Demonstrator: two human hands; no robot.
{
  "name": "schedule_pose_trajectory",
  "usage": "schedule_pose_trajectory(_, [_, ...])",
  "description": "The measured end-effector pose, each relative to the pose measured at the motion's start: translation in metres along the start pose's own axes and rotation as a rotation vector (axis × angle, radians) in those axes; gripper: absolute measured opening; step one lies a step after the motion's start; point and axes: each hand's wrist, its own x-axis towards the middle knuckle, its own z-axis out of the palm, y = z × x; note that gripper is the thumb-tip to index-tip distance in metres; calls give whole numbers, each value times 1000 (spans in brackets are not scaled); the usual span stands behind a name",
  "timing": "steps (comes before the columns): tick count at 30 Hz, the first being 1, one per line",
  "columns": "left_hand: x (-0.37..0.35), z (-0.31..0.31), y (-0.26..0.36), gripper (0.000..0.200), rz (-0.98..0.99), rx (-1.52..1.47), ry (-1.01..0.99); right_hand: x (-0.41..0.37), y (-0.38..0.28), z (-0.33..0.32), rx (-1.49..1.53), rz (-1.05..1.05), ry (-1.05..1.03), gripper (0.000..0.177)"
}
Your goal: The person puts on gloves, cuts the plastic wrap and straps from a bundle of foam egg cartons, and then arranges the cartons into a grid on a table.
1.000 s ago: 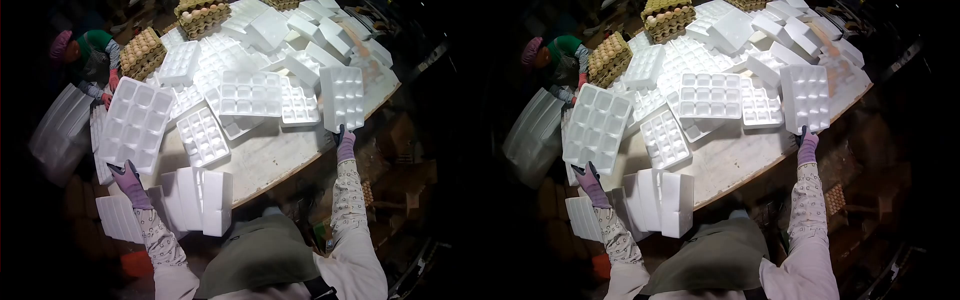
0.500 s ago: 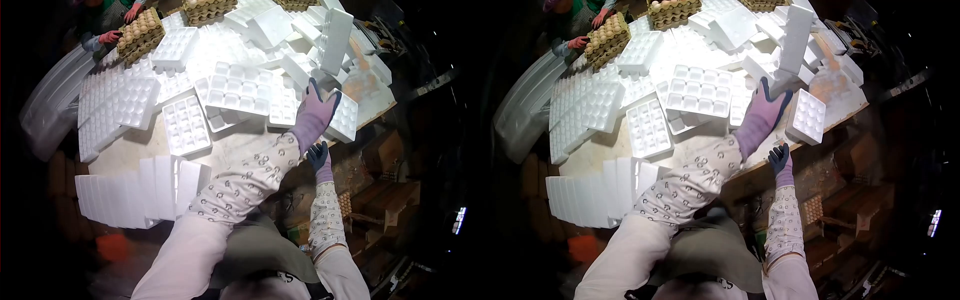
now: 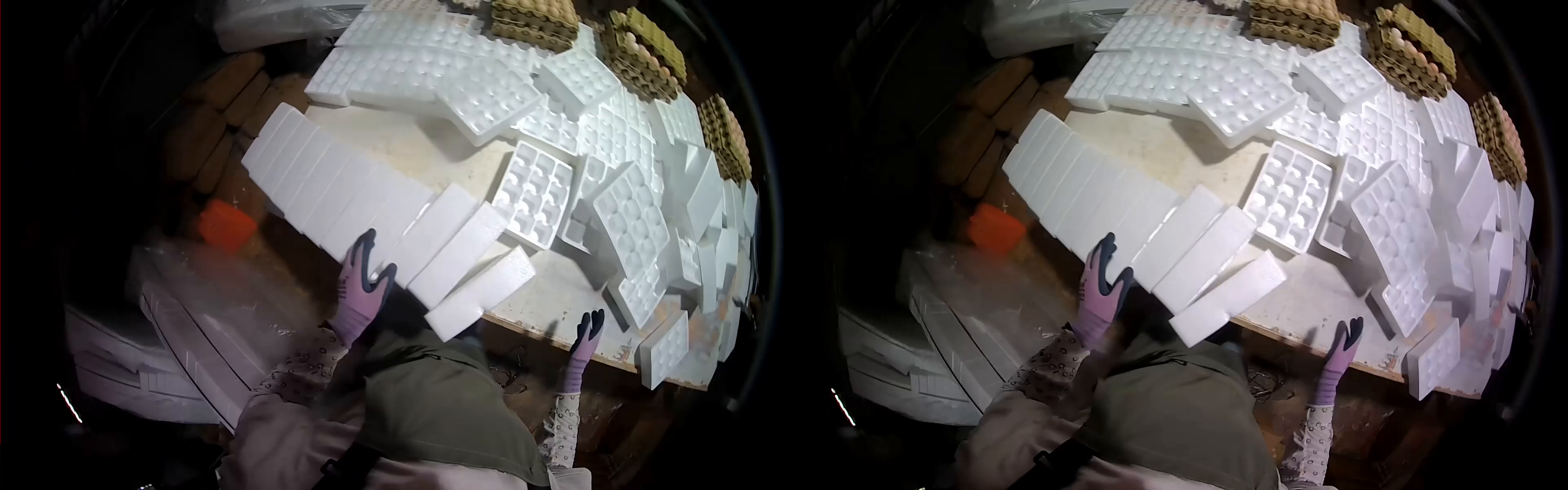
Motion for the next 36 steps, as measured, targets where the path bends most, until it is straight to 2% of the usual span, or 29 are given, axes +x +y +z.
schedule_pose_trajectory(1, [13, -27, -21, 68, 44, 97, 104, -31, -42, 50, -71, 15, -89, 64])
schedule_pose_trajectory(2, [30, -53, -52, 70, 95, 125, 187, -57, -60, 86, 72, 91, -142, 67])
schedule_pose_trajectory(5, [104, -134, -133, 73, 51, 304, 379, -109, -55, 142, 85, 171, -101, 68])
schedule_pose_trajectory(7, [167, -189, -193, 77, -43, 510, 385, -124, 1, 139, -93, 151, -151, 65])
schedule_pose_trajectory(8, [203, -210, -237, 80, -89, 607, 387, -136, -3, 147, -264, 79, -180, 59])
schedule_pose_trajectory(9, [242, -230, -283, 89, -244, 748, 327, -146, -8, 156, -442, 1, -198, 54])
schedule_pose_trajectory(10, [276, -245, -323, 96, -334, 761, 266, -156, -10, 164, -612, -78, -203, 49])
schedule_pose_trajectory(11, [306, -257, -351, 98, -362, 754, 194, -165, -5, 158, -1030, -513, -232, 38])
schedule_pose_trajectory(12, [332, -265, -378, 102, -371, 719, 150, -173, -22, 179, -494, -36, -85, 37])
schedule_pose_trajectory(13, [351, -273, -401, 93, -398, 483, -14, -178, -38, 203, 92, 376, 70, 36])
schedule_pose_trajectory(14, [371, -281, -426, 85, -464, 224, -169, -180, -28, 202, -174, 161, -68, 37])
schedule_pose_trajectory(15, [391, -289, -451, 78, -559, -4, -308, -181, -35, 210, -189, 204, -102, 38])
schedule_pose_trajectory(16, [382, -292, -431, 62, -527, -26, -373, -183, -44, 219, -206, 247, -138, 40])
schedule_pose_trajectory(17, [370, -297, -373, 56, -462, 135, -496, -178, -79, 242, 52, 518, -60, 42])
schedule_pose_trajectory(18, [371, -305, -381, 58, -590, -19, -614, -172, -59, 232, 50, 477, -45, 50])
schedule_pose_trajectory(19, [370, -306, -416, 59, -426, 91, -584, -173, -42, 227, 93, 359, -89, 42])
schedule_pose_trajectory(20, [365, -311, -421, 58, -470, -63, -650, -181, -63, 227, 8, 352, -63, 41])
schedule_pose_trajectory(21, [352, -315, -443, 47, -456, -164, -513, -191, -102, 238, -77, 347, -47, 40])
schedule_pose_trajectory(22, [343, -323, -446, 46, -431, -194, -456, -201, -131, 241, -50, 301, -16, 44])
schedule_pose_trajectory(25, [306, -337, -415, 43, -334, -176, -365, -218, -153, 198, -119, 201, 1, 51])
schedule_pose_trajectory(27, [283, -318, -372, 41, -228, -176, -358, -213, -190, 156, -143, 157, 27, 53])
schedule_pose_trajectory(29, [271, -268, -317, 39, -98, -215, -379, -185, -206, 78, -135, 114, 69, 52])
schedule_pose_trajectory(30, [271, -231, -284, 32, -40, -254, -381, -164, -209, 26, -260, 3, 92, 50])
schedule_pose_trajectory(31, [255, -190, -186, 32, -81, -348, -400, -138, -222, -23, -250, -56, 78, 52])
schedule_pose_trajectory(32, [269, -140, -221, 34, -146, -570, -389, -113, -243, -64, -220, -76, 132, 54])
schedule_pose_trajectory(33, [257, -106, -130, 38, -106, -566, -465, -86, -266, -103, -215, -106, 150, 53])
schedule_pose_trajectory(34, [250, -74, -77, 42, -13, -445, -385, -60, -286, -137, -215, -94, 237, 52])
schedule_pose_trajectory(35, [250, -39, -59, 45, 48, -457, -286, -45, -315, -145, -168, -73, 349, 49])
schedule_pose_trajectory(36, [245, -28, -27, 50, 1, -354, -270, -12, -315, -194, -382, -74, 446, 49])
